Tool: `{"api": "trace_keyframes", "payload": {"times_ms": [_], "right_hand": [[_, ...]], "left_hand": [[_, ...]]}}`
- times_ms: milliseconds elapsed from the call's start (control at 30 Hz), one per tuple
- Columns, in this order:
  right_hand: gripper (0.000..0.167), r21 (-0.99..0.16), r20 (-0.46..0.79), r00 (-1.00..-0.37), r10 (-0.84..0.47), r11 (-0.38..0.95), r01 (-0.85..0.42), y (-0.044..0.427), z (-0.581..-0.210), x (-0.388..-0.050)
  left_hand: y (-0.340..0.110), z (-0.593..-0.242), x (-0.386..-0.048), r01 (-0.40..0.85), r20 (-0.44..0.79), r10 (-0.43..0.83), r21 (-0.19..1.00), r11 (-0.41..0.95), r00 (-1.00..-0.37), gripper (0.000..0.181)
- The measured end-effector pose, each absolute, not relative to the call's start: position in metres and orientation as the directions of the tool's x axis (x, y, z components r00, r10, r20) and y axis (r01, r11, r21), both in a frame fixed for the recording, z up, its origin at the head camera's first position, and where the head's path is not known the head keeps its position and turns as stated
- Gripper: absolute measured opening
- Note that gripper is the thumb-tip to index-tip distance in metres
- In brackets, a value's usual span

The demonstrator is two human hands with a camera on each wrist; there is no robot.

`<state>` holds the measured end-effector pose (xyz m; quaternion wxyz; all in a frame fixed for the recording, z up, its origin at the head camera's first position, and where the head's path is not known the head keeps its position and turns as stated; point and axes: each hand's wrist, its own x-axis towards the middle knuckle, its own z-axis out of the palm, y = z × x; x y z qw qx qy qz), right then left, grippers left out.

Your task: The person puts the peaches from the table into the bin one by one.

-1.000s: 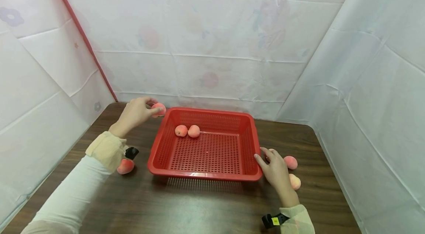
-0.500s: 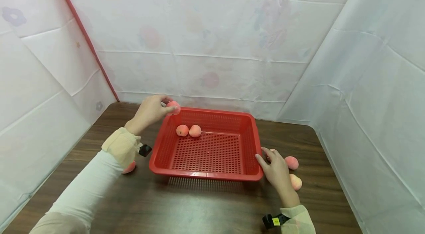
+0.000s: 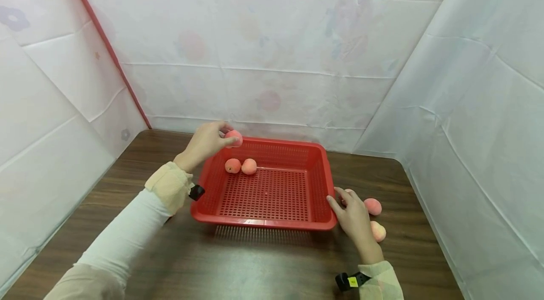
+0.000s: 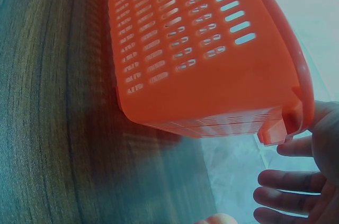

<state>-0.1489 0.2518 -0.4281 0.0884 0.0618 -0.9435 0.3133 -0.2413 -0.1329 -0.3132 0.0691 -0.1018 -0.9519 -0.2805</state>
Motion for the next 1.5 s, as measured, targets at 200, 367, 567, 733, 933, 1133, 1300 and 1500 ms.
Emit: {"api": "trace_keyframes", "payload": {"times_ms": [200, 367, 567, 733, 933, 1133, 1300, 1500], "right_hand": [[0.043, -0.582, 0.217, -0.974, -0.068, 0.792, -0.185, 0.253, -0.429, -0.149], [0.043, -0.579, 0.223, -0.973, -0.066, 0.794, -0.187, 0.254, -0.429, -0.149], [0.044, -0.578, 0.217, -0.974, -0.066, 0.795, -0.183, 0.254, -0.431, -0.149], [0.043, -0.585, 0.219, -0.974, -0.063, 0.79, -0.183, 0.254, -0.431, -0.148], [0.043, -0.59, 0.222, -0.973, -0.061, 0.786, -0.184, 0.253, -0.429, -0.149], [0.043, -0.587, 0.221, -0.973, -0.061, 0.789, -0.182, 0.251, -0.427, -0.148], [0.043, -0.584, 0.225, -0.972, -0.064, 0.79, -0.187, 0.251, -0.427, -0.148], [0.043, -0.574, 0.232, -0.971, -0.064, 0.797, -0.189, 0.252, -0.429, -0.149]], "left_hand": [[-0.121, -0.318, -0.245, 0.259, 0.192, 0.181, 0.551, 0.793, -0.964, 0.03], [-0.113, -0.324, -0.247, 0.256, 0.176, 0.188, 0.568, 0.782, -0.966, 0.03], [-0.109, -0.336, -0.25, 0.263, 0.178, 0.196, 0.557, 0.788, -0.964, 0.028], [-0.105, -0.343, -0.253, 0.267, 0.163, 0.212, 0.532, 0.804, -0.964, 0.029], [-0.099, -0.347, -0.255, 0.208, 0.082, 0.196, 0.548, 0.81, -0.977, 0.035], [-0.092, -0.352, -0.256, 0.176, 0.047, 0.182, 0.566, 0.805, -0.982, 0.037], [-0.087, -0.359, -0.259, 0.171, 0.037, 0.184, 0.581, 0.796, -0.982, 0.036], [-0.081, -0.365, -0.262, 0.161, 0.015, 0.19, 0.6, 0.784, -0.982, 0.034]]}}
